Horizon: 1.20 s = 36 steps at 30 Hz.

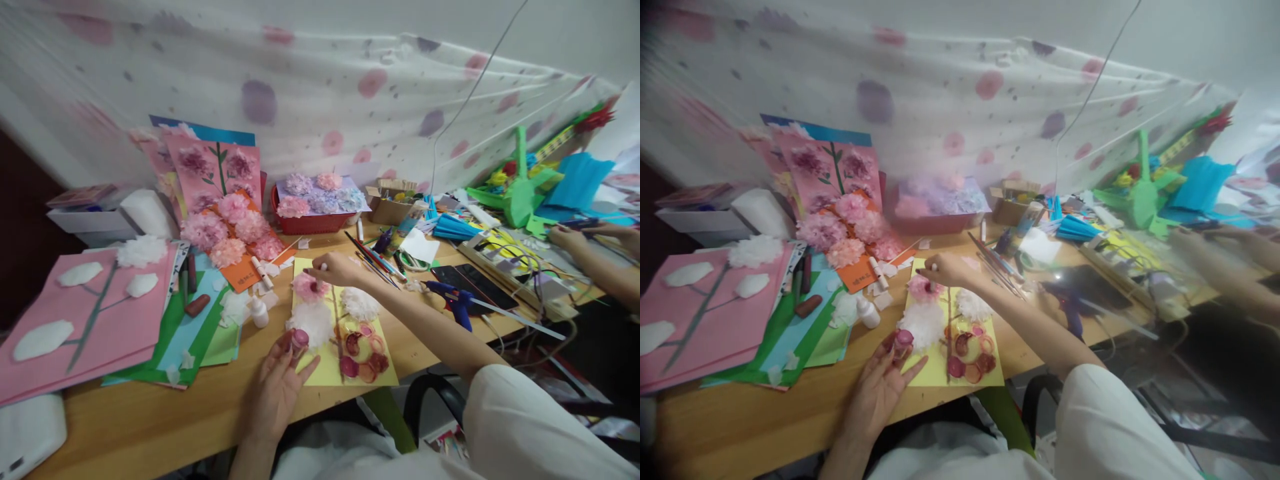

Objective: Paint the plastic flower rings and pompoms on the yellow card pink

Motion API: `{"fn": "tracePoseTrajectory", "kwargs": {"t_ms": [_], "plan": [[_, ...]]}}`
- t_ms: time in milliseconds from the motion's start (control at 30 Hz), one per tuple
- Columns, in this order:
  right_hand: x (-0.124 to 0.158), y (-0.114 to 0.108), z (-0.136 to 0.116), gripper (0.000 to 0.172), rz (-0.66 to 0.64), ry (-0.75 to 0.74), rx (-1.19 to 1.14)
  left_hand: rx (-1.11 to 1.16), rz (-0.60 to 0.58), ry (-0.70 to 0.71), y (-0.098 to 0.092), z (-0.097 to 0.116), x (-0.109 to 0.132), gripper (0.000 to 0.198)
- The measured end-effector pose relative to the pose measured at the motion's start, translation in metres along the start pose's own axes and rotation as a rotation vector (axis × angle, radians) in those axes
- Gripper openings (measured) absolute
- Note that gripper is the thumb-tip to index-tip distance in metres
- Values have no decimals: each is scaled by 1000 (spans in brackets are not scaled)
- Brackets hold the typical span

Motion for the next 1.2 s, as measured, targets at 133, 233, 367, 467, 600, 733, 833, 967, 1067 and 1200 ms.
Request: {"fn": "tracePoseTrajectory", "kwargs": {"t_ms": [133, 233, 367, 467, 600, 733, 833, 967, 1067, 1200], "plan": [[6, 0, 12, 57, 46, 21, -72, -27, -11, 1, 0, 0, 0, 31], [8, -6, 17, 56, 170, 18, -48, -39, -14, 9, -1, 0, 0, 30], [14, -8, 14, 54, 208, -15, -44, -49, -18, 11, -4, -1, -1, 27], [16, 2, 8, 52, 84, -60, -101, -40, -15, 11, -7, -1, -3, 25], [17, -5, 9, 51, 165, -14, -91, -31, -3, 14, -8, -1, -3, 27], [17, -6, 4, 51, 111, -4, -149, -23, -8, -3, -4, -1, -1, 32], [25, -14, -6, 54, 76, 20, -201, -30, -12, 24, 0, 0, 0, 35], [51, -33, -24, 62, 334, 108, -548, -88, 20, 116, 8, 6, 0, 35], [78, -31, -45, 62, 435, 117, -814, -111, 32, 138, 15, 8, 1, 38], [115, -29, -66, 44, 488, 193, -730, -132, 48, 193, 21, 15, 7, 37]]}}
Point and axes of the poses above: each hand's wrist, its own x-axis away from the middle knuckle, its own y-axis out of the palm, z = x × y, the point moved 8 cm from there along -x, towards the middle knuckle, and after that the axes turned 15 degrees about -y, right-handed, at the moved point
